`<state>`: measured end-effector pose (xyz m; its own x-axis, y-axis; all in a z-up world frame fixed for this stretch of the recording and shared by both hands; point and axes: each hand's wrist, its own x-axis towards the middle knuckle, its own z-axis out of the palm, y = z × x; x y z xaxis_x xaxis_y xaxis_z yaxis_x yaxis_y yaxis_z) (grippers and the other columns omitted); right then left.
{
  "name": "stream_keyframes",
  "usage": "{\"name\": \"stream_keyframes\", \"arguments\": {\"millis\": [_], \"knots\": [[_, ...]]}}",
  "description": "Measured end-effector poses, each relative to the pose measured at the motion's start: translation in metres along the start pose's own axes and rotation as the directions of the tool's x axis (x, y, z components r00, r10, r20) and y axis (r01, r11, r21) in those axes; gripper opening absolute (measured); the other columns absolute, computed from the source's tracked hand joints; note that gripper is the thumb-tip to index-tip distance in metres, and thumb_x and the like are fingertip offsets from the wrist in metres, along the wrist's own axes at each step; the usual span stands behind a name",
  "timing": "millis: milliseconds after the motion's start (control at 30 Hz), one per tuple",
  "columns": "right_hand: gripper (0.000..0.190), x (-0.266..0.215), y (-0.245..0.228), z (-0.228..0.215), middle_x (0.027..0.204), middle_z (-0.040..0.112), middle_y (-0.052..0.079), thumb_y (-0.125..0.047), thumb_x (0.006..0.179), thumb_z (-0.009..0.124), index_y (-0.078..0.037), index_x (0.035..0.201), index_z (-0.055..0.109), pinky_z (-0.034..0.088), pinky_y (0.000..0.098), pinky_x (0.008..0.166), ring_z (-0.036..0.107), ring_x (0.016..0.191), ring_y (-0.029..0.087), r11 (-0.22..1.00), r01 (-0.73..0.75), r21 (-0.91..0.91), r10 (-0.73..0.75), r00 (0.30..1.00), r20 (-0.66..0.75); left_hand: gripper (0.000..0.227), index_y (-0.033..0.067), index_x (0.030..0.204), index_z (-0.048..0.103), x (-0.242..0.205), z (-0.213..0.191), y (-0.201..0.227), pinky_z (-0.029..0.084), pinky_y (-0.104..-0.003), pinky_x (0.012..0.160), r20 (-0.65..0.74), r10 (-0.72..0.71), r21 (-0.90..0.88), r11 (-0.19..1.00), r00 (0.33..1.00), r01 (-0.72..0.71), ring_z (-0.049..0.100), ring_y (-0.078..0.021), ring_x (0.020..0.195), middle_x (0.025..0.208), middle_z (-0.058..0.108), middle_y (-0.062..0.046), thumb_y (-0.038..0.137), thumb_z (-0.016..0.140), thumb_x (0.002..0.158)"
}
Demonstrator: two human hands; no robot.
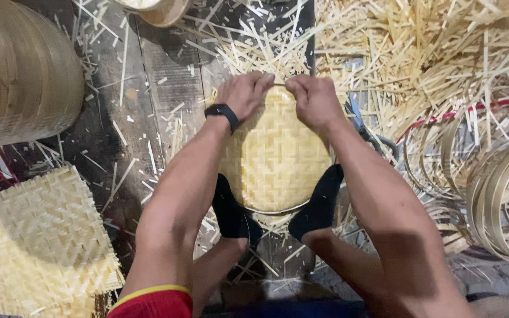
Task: The person assembles a woven bamboo base into a circular frame by hand and then uses a pair of shears to trim excess bamboo material around the perimeter.
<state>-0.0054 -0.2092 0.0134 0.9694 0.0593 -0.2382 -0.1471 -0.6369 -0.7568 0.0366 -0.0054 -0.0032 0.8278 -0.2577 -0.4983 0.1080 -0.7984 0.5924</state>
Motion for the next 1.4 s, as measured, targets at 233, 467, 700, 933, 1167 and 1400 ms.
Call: {"name": "stream_keyframes", "arguments": {"millis": [233,467,700,933,1167,1400], "knots": [[0.025,-0.026,-0.005,0.001,0.104,0.07,0.035,-0.023,0.102,0.067,0.001,0.099,0.074,0.055,0.0467,0.081,0.067,0.095,0.048,0.872,0.363,-0.328,-0.482,0.751,-0.451,0.051,0.0054,0.087,0.075,0.019,0.005,-0.007,0.05,-0.041,0.073,0.095,-0.015,-0.347,0.937,0.995,0.047,0.063,-0.0242,0.073,0.076,0.072,-0.011,0.054,0.061,0.091],[0.072,-0.044,0.03,0.01,0.097,0.066,0.036,-0.05,0.109,0.033,0.008,0.089,0.07,0.047,0.0542,0.095,0.063,0.1,0.053,0.851,-0.52,-0.075,0.514,0.853,-0.094,0.064,-0.002,0.071,0.069,0.017,0.0,-0.006,0.049,-0.042,0.07,0.118,-0.129,-0.242,0.958,0.985,0.155,0.059,-0.0255,0.064,0.067,0.067,-0.016,0.058,0.064,0.09],[0.073,-0.027,0.072,0.018,0.092,0.065,0.037,-0.055,0.104,0.041,0.011,0.087,0.067,0.047,0.0519,0.089,0.064,0.095,0.053,0.847,-0.523,0.089,0.528,0.848,-0.043,0.06,-0.0008,0.075,0.074,0.021,0.004,-0.013,0.051,-0.041,0.075,0.111,-0.106,-0.206,0.97,0.988,0.127,0.065,-0.0266,0.07,0.074,0.072,-0.017,0.057,0.064,0.091],[0.073,-0.033,0.06,0.015,0.092,0.065,0.038,-0.055,0.105,0.04,0.01,0.089,0.068,0.047,0.0544,0.087,0.064,0.095,0.054,0.859,-0.511,0.037,0.512,0.854,-0.094,0.043,0.0079,0.08,0.074,-0.04,0.026,-0.063,0.049,-0.047,0.075,-0.619,0.34,0.295,0.936,0.707,-0.192,0.063,-0.0306,0.079,0.088,0.072,-0.015,0.038,0.056,0.106],[0.072,-0.035,0.055,0.015,0.089,0.065,0.038,-0.052,0.105,0.04,0.011,0.083,0.068,0.048,0.0553,0.087,0.064,0.093,0.054,0.884,-0.467,0.003,0.464,0.878,-0.12,0.048,-0.0041,0.077,0.062,-0.02,0.039,-0.114,0.036,-0.038,0.053,-0.295,-0.059,-0.35,0.935,0.954,-0.05,0.04,-0.0145,0.058,0.06,0.044,-0.015,0.036,0.062,0.102],[0.057,-0.047,0.047,0.016,0.091,0.068,0.034,-0.042,0.103,0.046,0.005,0.088,0.073,0.048,0.0548,0.084,0.063,0.09,0.052,0.907,-0.418,0.044,0.408,0.852,-0.328,0.04,0.0041,0.098,0.079,-0.025,0.048,-0.133,0.044,-0.032,0.058,-0.379,-0.016,-0.589,0.775,0.925,-0.228,0.054,-0.0125,0.061,0.069,0.067,-0.008,0.034,0.054,0.099]]}}
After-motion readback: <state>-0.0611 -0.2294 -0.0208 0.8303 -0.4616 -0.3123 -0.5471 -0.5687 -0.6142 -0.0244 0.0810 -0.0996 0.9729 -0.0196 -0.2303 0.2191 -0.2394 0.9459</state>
